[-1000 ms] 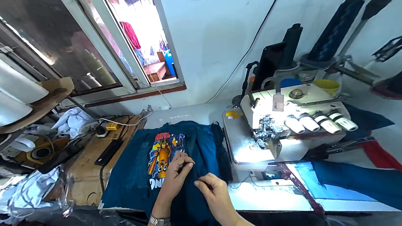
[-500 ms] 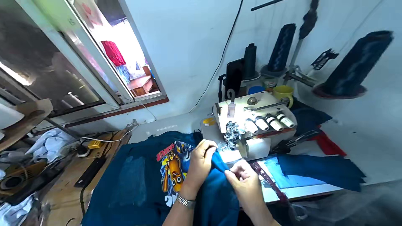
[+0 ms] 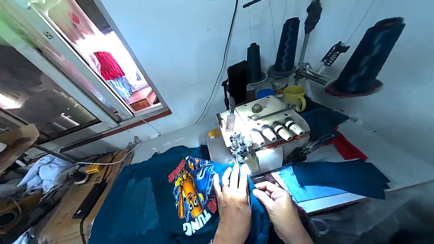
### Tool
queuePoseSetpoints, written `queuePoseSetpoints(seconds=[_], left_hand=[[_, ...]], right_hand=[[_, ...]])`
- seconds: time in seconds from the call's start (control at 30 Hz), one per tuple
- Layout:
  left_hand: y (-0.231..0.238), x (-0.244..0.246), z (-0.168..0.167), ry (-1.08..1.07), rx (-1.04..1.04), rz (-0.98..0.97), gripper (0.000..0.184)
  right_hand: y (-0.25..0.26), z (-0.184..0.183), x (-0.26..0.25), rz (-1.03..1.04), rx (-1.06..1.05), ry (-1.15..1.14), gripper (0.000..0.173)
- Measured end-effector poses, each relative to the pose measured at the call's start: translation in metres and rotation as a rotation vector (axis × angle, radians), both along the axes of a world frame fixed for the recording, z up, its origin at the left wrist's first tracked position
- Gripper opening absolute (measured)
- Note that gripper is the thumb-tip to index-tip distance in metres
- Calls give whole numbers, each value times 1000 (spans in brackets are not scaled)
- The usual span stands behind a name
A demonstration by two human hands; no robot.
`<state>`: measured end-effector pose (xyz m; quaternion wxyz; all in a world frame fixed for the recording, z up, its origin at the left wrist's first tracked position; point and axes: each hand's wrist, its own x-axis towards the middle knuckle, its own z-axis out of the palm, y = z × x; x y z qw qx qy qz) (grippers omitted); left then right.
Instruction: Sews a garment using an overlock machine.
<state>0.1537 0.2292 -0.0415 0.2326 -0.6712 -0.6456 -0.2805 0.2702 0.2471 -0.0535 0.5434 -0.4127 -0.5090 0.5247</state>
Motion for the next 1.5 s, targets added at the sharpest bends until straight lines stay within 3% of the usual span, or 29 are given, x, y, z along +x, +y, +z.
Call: queuePoseSetpoints(seconds=[0.17, 0.3, 0.47, 0.53, 0.63, 0.67, 0.77, 0.87, 0.93, 1.03, 1.07, 1.13, 1.17, 1.27, 1.37, 1.43, 1.5], left_hand=[[13, -5, -1, -85, -3, -76, 33], [7, -41, 14, -427, -103, -293, 33], [-68, -97, 4, -824, 4, -84, 26], [-116, -109, -4, -890, -212, 29, 31], [-162, -116, -17, -783, -756, 206, 42], [-168, -113, -23, -755, -831, 268, 45], [-172, -99, -50, -862, -756, 319, 51], [-167, -91, -78, -1283, -690, 171, 39], [-162, -85, -89, -1517, -589, 168, 36], [-153, -81, -92, -1799, -426, 264, 53], [-153, -82, -93, -1854, -411, 264, 47], [-156, -82, -98, -1897, -427, 214, 12], [-158, -82, -100, -1904, -462, 149, 11], [-173, -92, -99, -1845, -534, -70, 24], [-188, -120, -77, -1669, -399, -175, 25], [-194, -141, -52, -1561, -269, -213, 29], [-194, -155, -23, -1472, -176, -223, 34]], right_hand=[[11, 4, -4, -37, 3, -5, 8], [24, 12, -11, -39, -101, 32, 9], [16, 2, -4, 125, -205, 189, 5], [6, -10, 2, 192, -174, 204, 3], [-1, -26, 11, 154, -43, 208, 3], [-1, -27, 14, 146, -16, 190, 4], [2, -23, 25, 298, -53, 266, 10], [4, -20, 37, 562, -252, 485, 22], [4, -22, 38, 521, -307, 488, 23], [3, -21, 35, 354, -349, 403, 24], [2, -19, 34, 326, -384, 388, 25], [5, -14, 36, 332, -441, 422, 29], [8, -11, 38, 345, -446, 471, 32], [23, -2, 46, 356, -378, 687, 42], [39, 4, 56, 224, -344, 865, 42], [43, 6, 59, 102, -392, 734, 39], [41, 0, 58, 185, -419, 499, 34]])
